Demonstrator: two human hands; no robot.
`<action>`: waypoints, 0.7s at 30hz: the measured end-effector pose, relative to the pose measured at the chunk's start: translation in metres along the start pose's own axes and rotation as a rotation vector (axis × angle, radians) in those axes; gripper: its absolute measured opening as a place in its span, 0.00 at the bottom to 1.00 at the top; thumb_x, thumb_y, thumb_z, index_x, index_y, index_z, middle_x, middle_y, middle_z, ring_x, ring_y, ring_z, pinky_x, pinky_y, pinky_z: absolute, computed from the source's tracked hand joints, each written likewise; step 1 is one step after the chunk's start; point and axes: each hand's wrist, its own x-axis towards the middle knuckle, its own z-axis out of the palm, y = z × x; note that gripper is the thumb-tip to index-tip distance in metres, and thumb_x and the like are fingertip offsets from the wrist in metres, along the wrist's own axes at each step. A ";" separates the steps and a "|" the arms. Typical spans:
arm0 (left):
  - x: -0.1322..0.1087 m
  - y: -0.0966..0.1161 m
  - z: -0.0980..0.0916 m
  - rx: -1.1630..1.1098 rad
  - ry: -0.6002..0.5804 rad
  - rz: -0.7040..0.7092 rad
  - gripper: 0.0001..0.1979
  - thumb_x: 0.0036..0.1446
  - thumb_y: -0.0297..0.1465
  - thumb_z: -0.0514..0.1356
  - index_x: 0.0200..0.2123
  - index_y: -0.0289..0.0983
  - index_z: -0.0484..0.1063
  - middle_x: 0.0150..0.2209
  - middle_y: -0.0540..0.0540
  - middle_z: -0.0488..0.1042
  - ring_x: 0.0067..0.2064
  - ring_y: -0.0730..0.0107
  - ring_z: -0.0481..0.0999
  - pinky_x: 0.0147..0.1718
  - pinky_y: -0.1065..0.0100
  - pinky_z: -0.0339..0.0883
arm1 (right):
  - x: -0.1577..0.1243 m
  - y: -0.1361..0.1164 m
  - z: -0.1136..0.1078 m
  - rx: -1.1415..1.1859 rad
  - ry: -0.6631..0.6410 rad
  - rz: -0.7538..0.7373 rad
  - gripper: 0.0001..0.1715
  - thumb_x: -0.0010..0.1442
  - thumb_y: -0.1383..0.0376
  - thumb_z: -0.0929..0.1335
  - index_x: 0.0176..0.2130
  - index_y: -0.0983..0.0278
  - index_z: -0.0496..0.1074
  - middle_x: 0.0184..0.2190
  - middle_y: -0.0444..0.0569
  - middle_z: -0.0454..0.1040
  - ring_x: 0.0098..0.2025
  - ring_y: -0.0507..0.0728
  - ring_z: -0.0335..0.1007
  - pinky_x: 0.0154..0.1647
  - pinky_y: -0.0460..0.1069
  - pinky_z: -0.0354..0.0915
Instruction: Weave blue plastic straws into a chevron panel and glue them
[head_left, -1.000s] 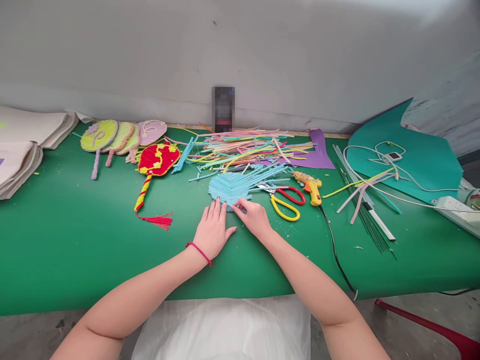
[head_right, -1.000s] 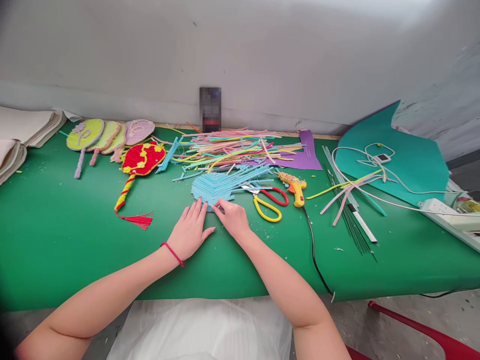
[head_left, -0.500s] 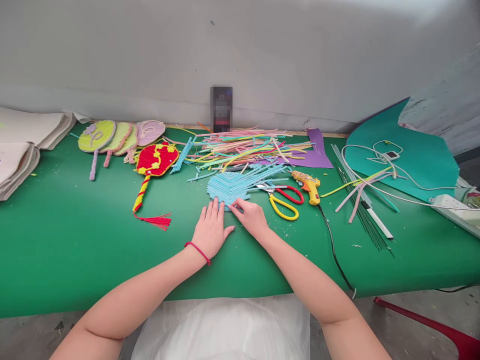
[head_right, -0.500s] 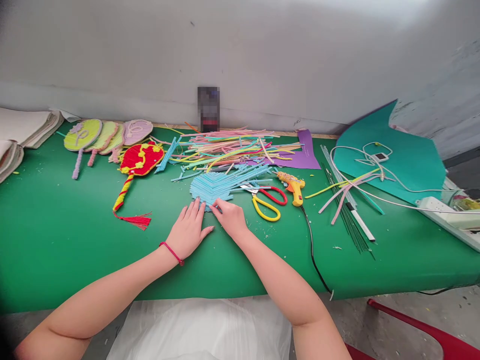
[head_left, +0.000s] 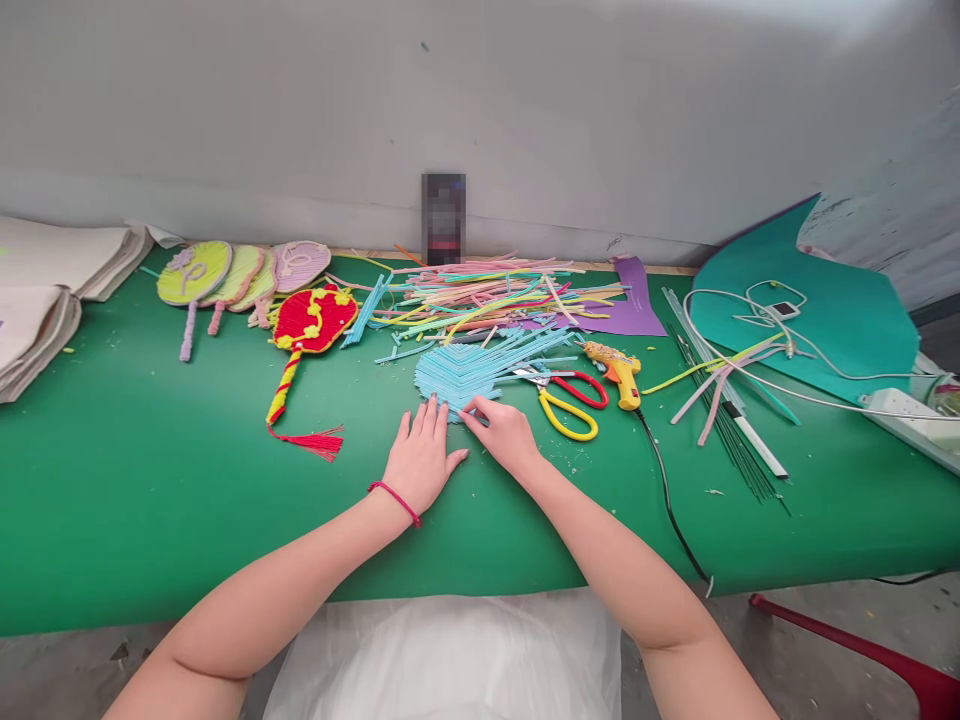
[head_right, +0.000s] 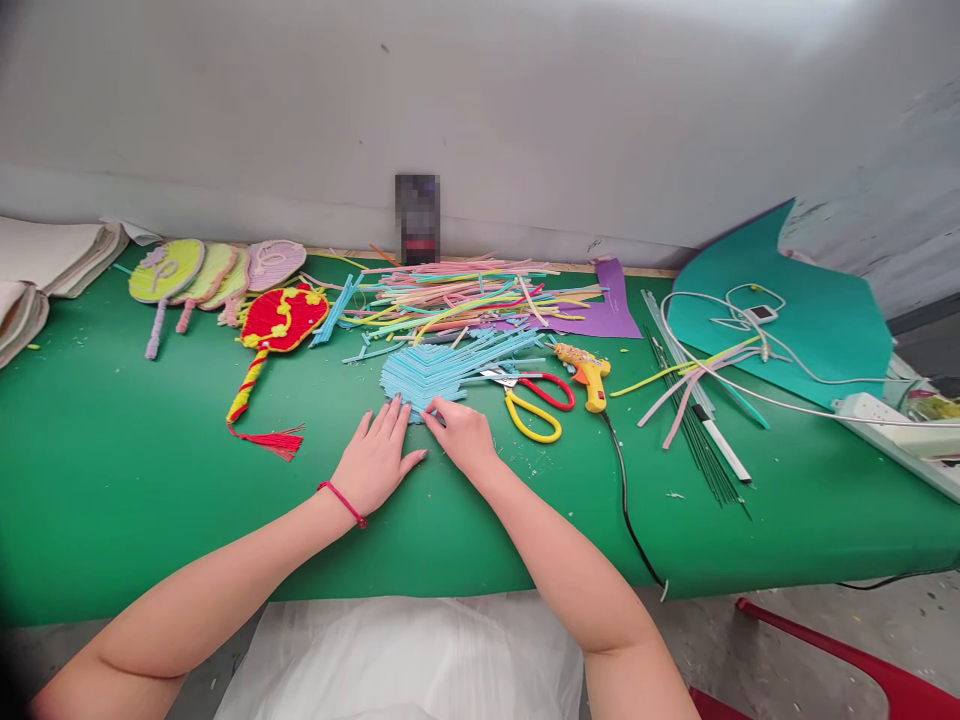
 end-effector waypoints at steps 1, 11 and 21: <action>0.000 0.000 0.000 -0.006 0.001 0.001 0.34 0.61 0.43 0.50 0.63 0.26 0.53 0.65 0.30 0.49 0.65 0.49 0.54 0.60 0.51 0.50 | 0.000 0.000 -0.002 0.004 -0.006 -0.003 0.08 0.62 0.60 0.65 0.36 0.58 0.72 0.29 0.42 0.77 0.31 0.52 0.71 0.29 0.44 0.57; -0.001 -0.001 0.002 -0.011 0.024 0.014 0.34 0.60 0.44 0.52 0.64 0.32 0.53 0.65 0.32 0.50 0.64 0.48 0.55 0.59 0.50 0.53 | -0.004 0.010 -0.013 0.019 0.018 -0.050 0.10 0.63 0.62 0.64 0.36 0.59 0.74 0.36 0.46 0.73 0.31 0.51 0.69 0.33 0.45 0.60; 0.000 -0.003 0.005 -0.050 0.035 0.011 0.33 0.61 0.44 0.50 0.64 0.32 0.52 0.65 0.33 0.51 0.64 0.50 0.55 0.59 0.50 0.53 | -0.003 0.004 -0.009 -0.022 0.036 -0.045 0.08 0.62 0.63 0.64 0.37 0.59 0.73 0.37 0.45 0.72 0.31 0.51 0.68 0.29 0.45 0.58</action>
